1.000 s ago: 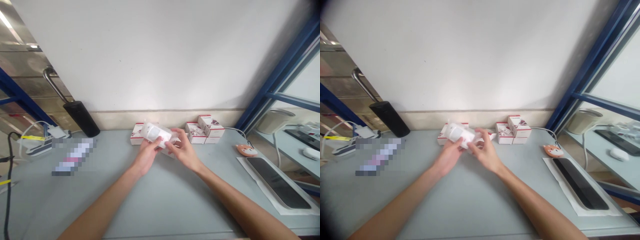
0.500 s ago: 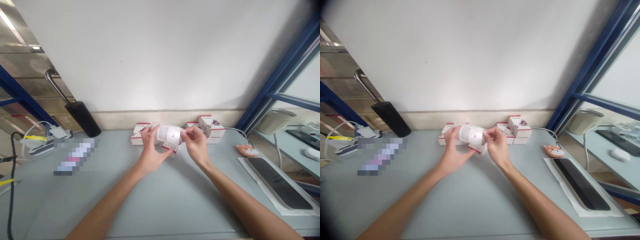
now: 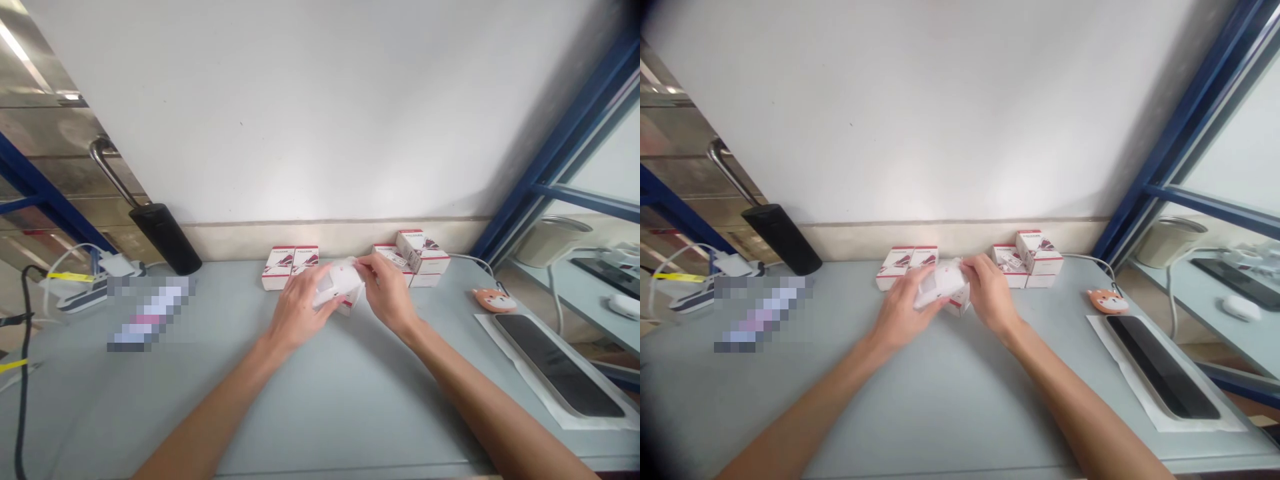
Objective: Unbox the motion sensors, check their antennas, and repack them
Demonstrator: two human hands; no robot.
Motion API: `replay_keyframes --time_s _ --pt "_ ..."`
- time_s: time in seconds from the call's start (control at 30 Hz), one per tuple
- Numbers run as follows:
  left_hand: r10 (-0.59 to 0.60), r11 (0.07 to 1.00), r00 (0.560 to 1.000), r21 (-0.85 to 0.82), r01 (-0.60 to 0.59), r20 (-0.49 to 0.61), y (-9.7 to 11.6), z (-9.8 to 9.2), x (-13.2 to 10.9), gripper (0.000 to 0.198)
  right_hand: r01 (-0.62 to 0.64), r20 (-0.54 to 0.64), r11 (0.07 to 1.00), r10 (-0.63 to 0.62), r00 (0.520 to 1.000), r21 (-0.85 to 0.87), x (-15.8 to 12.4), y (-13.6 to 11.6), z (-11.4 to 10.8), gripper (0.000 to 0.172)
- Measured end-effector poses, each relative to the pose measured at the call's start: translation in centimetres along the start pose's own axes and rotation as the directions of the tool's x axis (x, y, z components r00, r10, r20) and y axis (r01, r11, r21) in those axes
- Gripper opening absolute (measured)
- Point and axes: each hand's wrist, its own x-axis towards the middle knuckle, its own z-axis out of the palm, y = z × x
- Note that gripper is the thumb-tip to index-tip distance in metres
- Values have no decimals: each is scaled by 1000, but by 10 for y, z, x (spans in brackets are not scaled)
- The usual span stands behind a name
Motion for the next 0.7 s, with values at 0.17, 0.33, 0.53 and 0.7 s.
replay_keyframes --time_s 0.17,0.33,0.53,0.7 --pt "-127 992 991 -20 128 31 12 -3 2 32 3 58 1000 -1 998 -22 1 2 -2 21" --pt "-289 951 952 -79 297 101 17 -7 12 38 -87 96 996 84 992 25 2 -3 -4 22" --pt "-472 699 748 -320 640 466 15 -12 15 53 -146 111 982 133 985 122 1 -4 -4 19" --pt "-460 443 635 -459 770 620 13 -14 18 55 -240 129 930 211 969 280 6 2 -6 25"
